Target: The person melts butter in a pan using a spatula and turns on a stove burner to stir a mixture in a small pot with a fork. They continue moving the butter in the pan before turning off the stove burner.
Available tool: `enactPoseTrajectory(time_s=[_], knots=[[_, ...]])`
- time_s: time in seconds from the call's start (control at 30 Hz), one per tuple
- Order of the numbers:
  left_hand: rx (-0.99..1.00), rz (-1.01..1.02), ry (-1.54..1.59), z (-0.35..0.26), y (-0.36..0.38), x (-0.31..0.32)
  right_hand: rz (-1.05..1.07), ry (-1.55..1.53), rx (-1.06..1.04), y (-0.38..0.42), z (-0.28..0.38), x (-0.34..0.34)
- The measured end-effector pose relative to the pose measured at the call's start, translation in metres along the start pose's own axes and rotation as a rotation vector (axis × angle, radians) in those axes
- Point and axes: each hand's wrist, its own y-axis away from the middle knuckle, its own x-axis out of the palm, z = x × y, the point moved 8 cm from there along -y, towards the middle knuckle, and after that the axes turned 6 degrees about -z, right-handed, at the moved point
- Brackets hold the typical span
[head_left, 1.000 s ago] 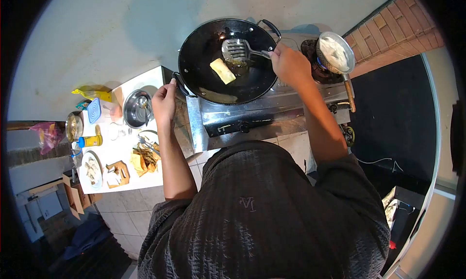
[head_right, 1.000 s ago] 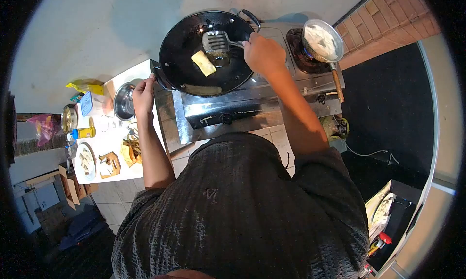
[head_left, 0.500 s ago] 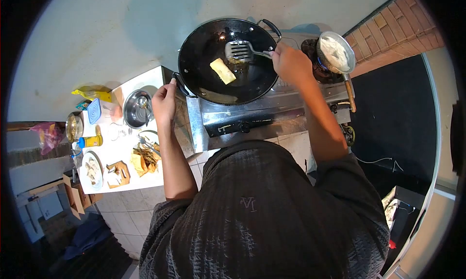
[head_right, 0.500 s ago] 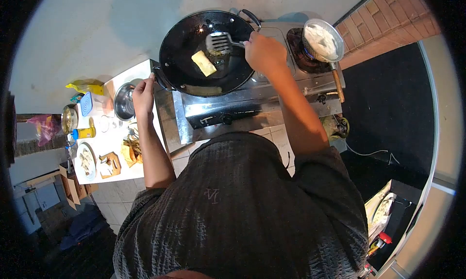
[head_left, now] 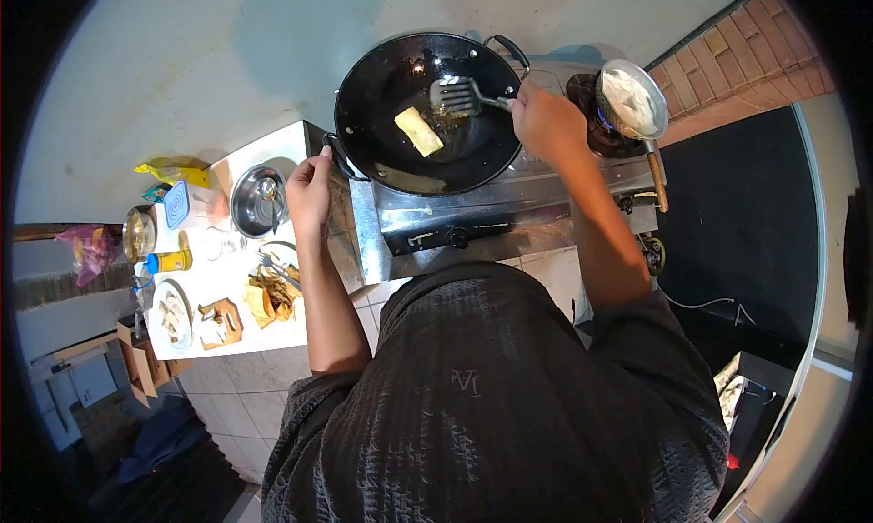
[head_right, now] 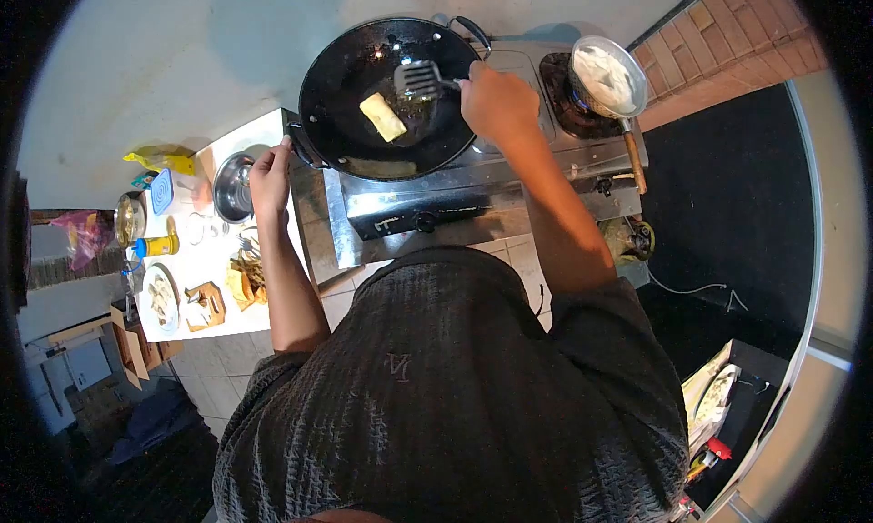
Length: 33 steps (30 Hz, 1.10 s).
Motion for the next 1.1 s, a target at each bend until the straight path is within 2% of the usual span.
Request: enactPoseTrajectory(time_s=[0.07, 0.17, 0.3, 0.4, 0.5, 0.6, 0.67, 0.77, 0.87, 0.97, 1.1], knots=[[-0.003, -0.013, -0.006, 0.001, 0.0, -0.001, 0.018, -0.138, -0.037, 0.0, 0.0, 0.001], [-0.011, -0.001, -0.01, 0.004, -0.001, -0.001, -0.068, -0.039, -0.025, 0.0, 0.004, -0.005], [0.01, -0.015, -0.016, 0.002, -0.001, -0.001, -0.025, 0.006, -0.039, -0.001, 0.001, 0.002], [0.013, -0.016, 0.006, 0.003, -0.001, -0.001, -0.05, -0.102, -0.048, -0.001, 0.004, -0.002], [0.006, -0.016, 0.008, 0.002, 0.0, -0.001, -0.075, -0.005, -0.015, -0.002, 0.002, -0.005], [0.003, -0.016, -0.004, -0.002, 0.001, -0.002, -0.008, -0.046, -0.073, -0.003, 0.002, 0.0], [0.005, -0.019, 0.0, -0.001, 0.001, -0.002, -0.025, -0.112, -0.025, -0.003, 0.002, -0.003], [0.008, -0.012, 0.0, 0.001, 0.001, -0.001, 0.013, 0.008, 0.002, -0.002, 0.003, -0.004], [0.022, -0.02, 0.026, -0.002, 0.002, -0.001, 0.041, -0.091, -0.019, -0.003, 0.001, -0.003], [0.018, -0.023, 0.034, 0.0, 0.003, -0.001, -0.012, -0.064, 0.026, 0.001, 0.004, -0.013], [0.014, -0.018, 0.008, 0.002, 0.001, -0.002, 0.03, -0.034, -0.007, 0.0, 0.0, -0.006]])
